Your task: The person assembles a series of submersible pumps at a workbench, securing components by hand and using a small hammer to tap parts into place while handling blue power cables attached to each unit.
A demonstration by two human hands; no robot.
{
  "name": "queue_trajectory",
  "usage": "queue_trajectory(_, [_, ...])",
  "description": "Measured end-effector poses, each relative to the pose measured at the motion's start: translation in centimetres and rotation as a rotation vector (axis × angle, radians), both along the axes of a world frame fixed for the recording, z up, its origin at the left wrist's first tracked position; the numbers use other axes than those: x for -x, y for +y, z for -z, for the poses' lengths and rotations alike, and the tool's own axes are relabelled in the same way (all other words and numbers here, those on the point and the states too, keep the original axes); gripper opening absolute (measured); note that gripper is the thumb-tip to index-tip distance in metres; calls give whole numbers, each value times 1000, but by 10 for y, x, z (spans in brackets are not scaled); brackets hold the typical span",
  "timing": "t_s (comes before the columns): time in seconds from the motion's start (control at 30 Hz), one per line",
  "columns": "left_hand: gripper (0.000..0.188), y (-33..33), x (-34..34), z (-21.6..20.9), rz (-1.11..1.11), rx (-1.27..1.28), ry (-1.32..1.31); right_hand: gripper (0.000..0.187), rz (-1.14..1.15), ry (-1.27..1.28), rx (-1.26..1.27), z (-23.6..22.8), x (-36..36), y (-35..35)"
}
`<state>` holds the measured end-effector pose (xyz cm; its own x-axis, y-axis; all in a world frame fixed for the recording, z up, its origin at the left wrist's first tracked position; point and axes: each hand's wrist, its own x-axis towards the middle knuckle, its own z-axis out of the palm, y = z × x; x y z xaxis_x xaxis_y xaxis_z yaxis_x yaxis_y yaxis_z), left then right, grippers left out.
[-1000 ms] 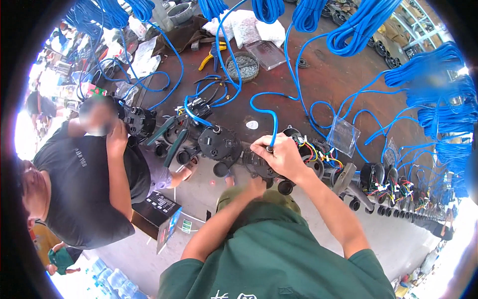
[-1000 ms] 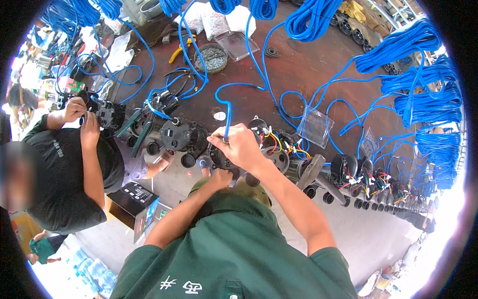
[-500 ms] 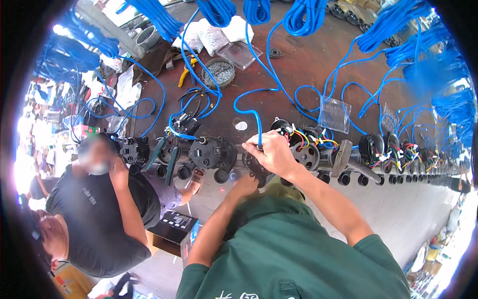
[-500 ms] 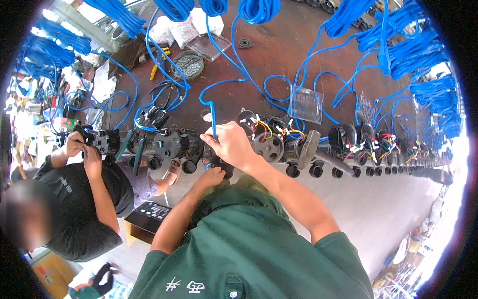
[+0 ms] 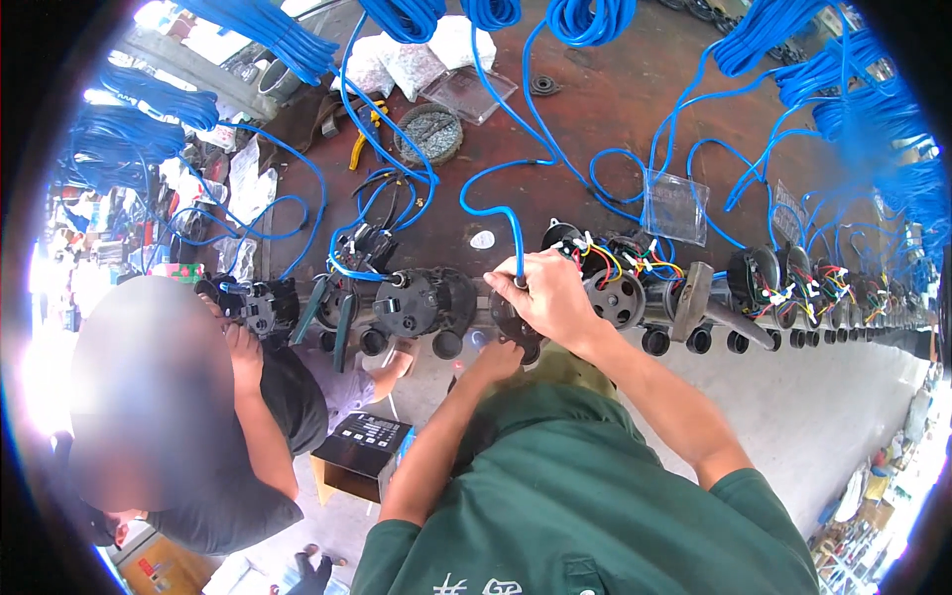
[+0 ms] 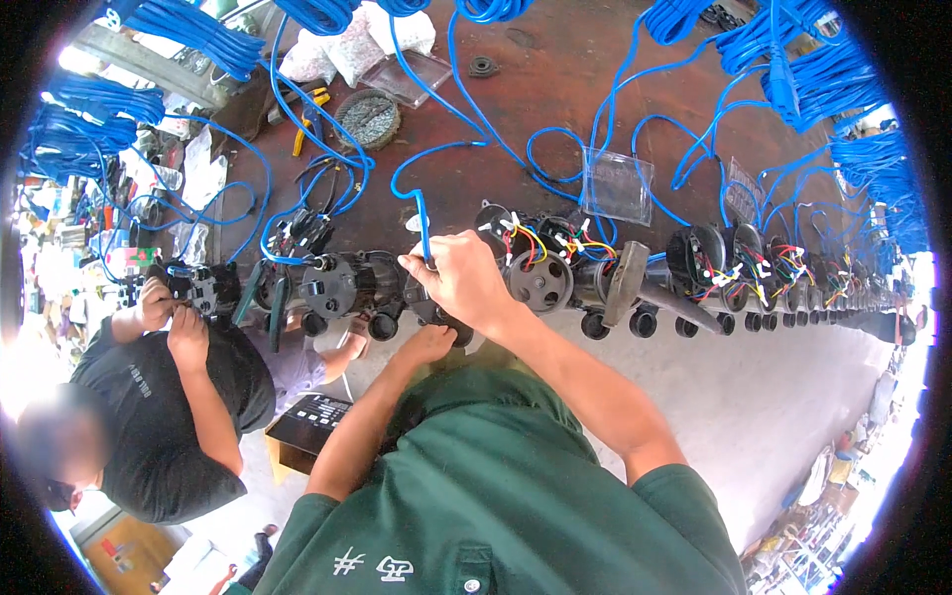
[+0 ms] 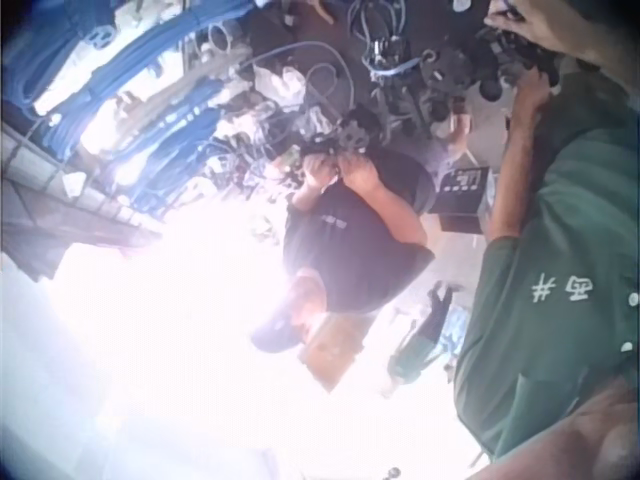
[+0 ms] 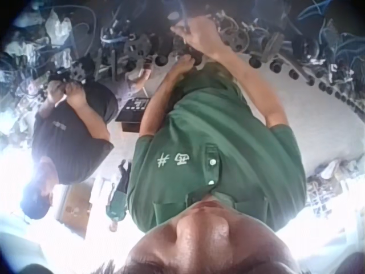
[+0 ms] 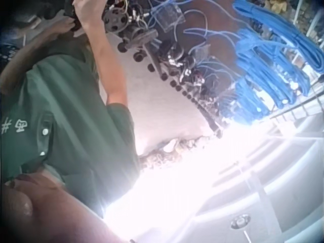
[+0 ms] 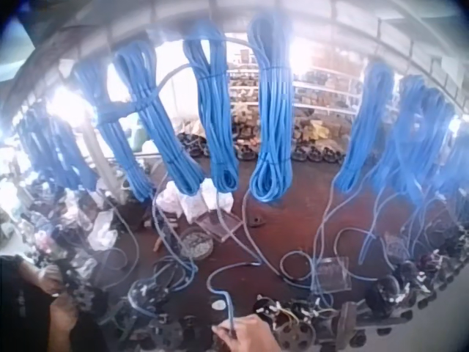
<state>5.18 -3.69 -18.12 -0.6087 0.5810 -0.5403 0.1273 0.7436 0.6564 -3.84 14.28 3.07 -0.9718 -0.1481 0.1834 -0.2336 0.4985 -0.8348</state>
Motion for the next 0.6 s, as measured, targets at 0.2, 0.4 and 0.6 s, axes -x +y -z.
queue_trajectory(0.2, [45, -15, 10, -127, -479, -277, -174, 17, -95, -95, 124, -8, 2, 10])
queue_trajectory(0.4, [93, 15, 29, -196, -856, -931, -400, 36, -192, -98, 126, 4, -4, 26])
queue_trajectory(0.6, [79, 32, 56, -185, -785, -885, -244, 46, -158, -93, 170, -6, -17, 64])
